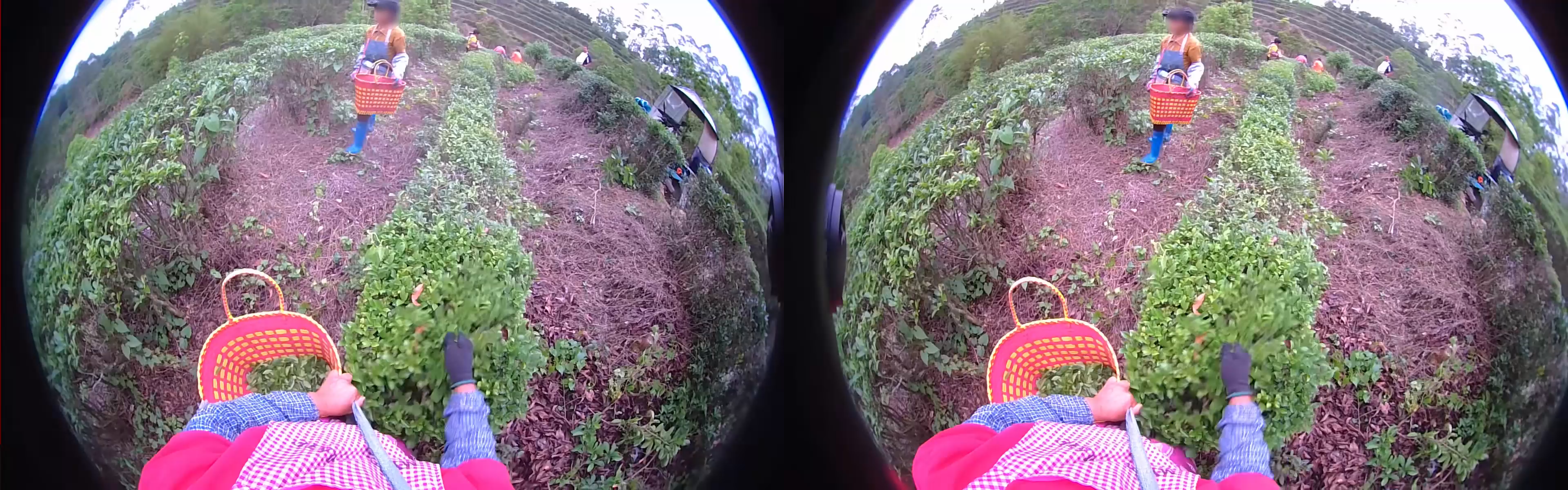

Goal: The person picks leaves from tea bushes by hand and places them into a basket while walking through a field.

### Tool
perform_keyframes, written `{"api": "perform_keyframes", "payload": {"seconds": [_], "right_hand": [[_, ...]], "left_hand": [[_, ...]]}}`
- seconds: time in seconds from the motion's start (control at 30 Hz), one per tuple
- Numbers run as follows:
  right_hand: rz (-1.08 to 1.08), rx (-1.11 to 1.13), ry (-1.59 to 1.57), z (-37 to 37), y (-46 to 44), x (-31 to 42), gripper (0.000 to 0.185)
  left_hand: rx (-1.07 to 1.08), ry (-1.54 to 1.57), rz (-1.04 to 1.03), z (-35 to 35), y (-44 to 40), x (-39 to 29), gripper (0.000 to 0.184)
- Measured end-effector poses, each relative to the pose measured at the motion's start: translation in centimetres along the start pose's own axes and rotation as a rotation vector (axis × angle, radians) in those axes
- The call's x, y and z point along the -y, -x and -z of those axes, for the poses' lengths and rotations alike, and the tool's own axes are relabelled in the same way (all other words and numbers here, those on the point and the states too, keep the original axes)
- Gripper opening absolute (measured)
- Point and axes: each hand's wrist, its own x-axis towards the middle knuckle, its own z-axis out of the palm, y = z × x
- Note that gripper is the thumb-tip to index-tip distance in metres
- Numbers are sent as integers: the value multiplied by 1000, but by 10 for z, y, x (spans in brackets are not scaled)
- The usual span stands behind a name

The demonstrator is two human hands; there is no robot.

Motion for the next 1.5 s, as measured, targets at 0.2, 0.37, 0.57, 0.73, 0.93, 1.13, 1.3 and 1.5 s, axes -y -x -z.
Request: {"api": "perform_keyframes", "payload": {"seconds": [0.2,0.37,0.57,0.73,0.93,1.13,1.3,1.5], "right_hand": [[117,13,-485,10,19,198,21],[63,426,-280,-38,90,266,50],[-151,-215,-242,-21,127,172,28],[-440,-406,4,35,167,75,18],[-934,-505,-506,108,112,-28,30],[-904,-274,-237,121,59,-116,70],[-767,143,-177,102,39,-139,68],[-575,-343,-128,83,105,-78,24]], "left_hand": [[202,-78,-118,1,9,5,30],[203,630,-138,-32,72,12,21],[215,41,-313,15,23,14,34],[201,60,-289,11,16,16,37],[168,51,-239,9,-4,1,38],[178,15,-79,6,-9,3,37],[149,-15,-35,9,-20,-9,36],[226,-28,43,10,-33,-16,35]]}}
